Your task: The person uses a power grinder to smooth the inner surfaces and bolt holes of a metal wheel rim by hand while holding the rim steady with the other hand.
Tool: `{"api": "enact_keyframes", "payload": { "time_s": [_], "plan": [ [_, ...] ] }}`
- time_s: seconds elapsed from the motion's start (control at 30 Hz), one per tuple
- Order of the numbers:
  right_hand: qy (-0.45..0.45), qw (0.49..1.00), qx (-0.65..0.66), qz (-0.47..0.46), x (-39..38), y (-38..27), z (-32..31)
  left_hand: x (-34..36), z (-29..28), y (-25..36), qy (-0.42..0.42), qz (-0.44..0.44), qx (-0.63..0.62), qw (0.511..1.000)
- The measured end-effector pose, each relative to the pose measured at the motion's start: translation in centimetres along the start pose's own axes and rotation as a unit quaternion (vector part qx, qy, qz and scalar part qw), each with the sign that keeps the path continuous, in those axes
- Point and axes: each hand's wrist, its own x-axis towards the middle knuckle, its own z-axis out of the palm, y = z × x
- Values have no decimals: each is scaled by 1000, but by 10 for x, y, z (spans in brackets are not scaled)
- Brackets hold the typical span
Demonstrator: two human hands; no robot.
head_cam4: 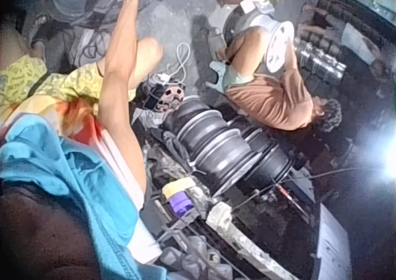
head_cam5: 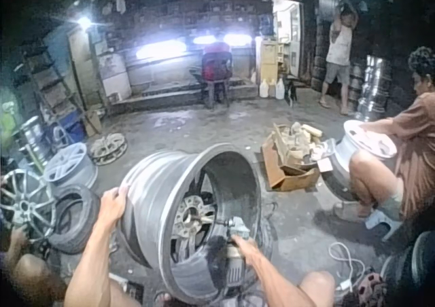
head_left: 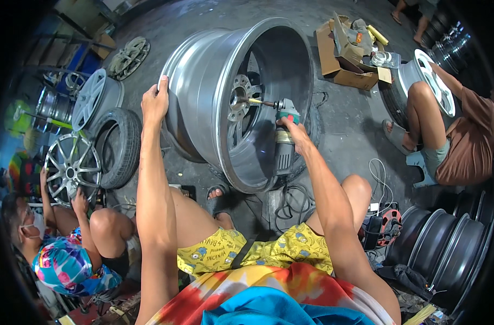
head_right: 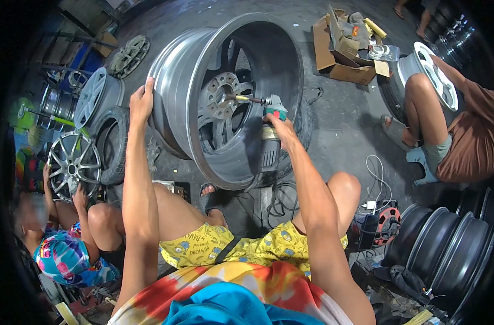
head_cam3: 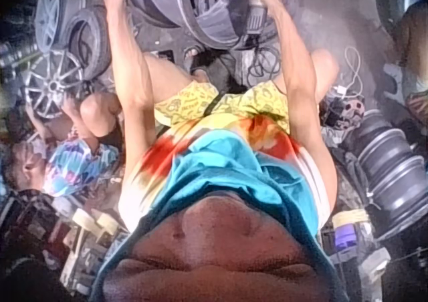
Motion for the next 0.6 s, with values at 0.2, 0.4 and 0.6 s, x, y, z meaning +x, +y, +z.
{"api": "enact_keyframes", "payload": {
  "time_s": [0.2, 0.4, 0.6],
  "plan": [
    [13, 999, -49, -2, -1, 0, 4, 1, 3, -5, 7, 4, -12, 1000],
    [15, 998, -50, -25, -4, 6, 2, 5, 4, -8, 1, 1, -12, 1000],
    [9, 998, -51, 32, -15, 5, 1, 3, 3, -6, 4, -3, -17, 1000]
  ]
}}
